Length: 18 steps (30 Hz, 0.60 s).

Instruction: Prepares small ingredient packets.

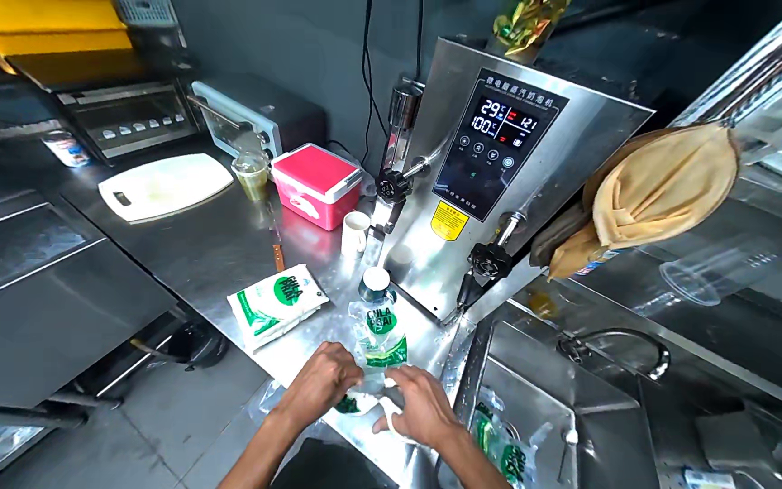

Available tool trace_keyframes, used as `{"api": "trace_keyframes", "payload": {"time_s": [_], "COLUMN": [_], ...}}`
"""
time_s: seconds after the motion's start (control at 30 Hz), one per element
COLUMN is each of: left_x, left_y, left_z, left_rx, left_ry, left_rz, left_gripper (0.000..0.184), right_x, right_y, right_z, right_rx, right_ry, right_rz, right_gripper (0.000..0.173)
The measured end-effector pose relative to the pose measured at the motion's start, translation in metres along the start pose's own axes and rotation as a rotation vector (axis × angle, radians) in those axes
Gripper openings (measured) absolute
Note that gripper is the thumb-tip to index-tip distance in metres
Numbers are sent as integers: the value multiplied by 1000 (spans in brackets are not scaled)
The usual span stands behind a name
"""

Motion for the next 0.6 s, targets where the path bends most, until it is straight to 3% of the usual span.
{"api": "trace_keyframes", "payload": {"time_s": [0.1,0.17,0.23,0.4,0.53,0.6], "left_x": [-3,-5,-5,-9,-17,-21], "left_y": [-4,-7,-8,-10,-18,-19], "left_z": [10,19,24,38,53,55], "left_rx": [-95,-194,-273,-487,-844,-1007], "left_ry": [-22,-44,-50,-113,-280,-340], "left_rz": [-63,-131,-170,-277,-465,-536], "left_gripper": [23,22,20,12,10,9], "right_x": [14,18,22,25,2,1], "right_y": [-2,-2,-4,-4,-4,14], "right_z": [9,13,22,22,-38,-66], "right_rx": [-43,-59,-68,-63,195,268], "right_ry": [56,86,98,117,209,289], "right_rz": [90,123,136,219,1,-107], "right_gripper": [49,50,63,43,57,56]}}
Point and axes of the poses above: each hand's wrist, its own x-axis towards the middle knuckle, its own y-axis out of the palm, z = x × y, the point moved 8 cm from there along x, towards the middle knuckle, and after that the axes turned 5 degrees about -y, right-handed, at the moved point
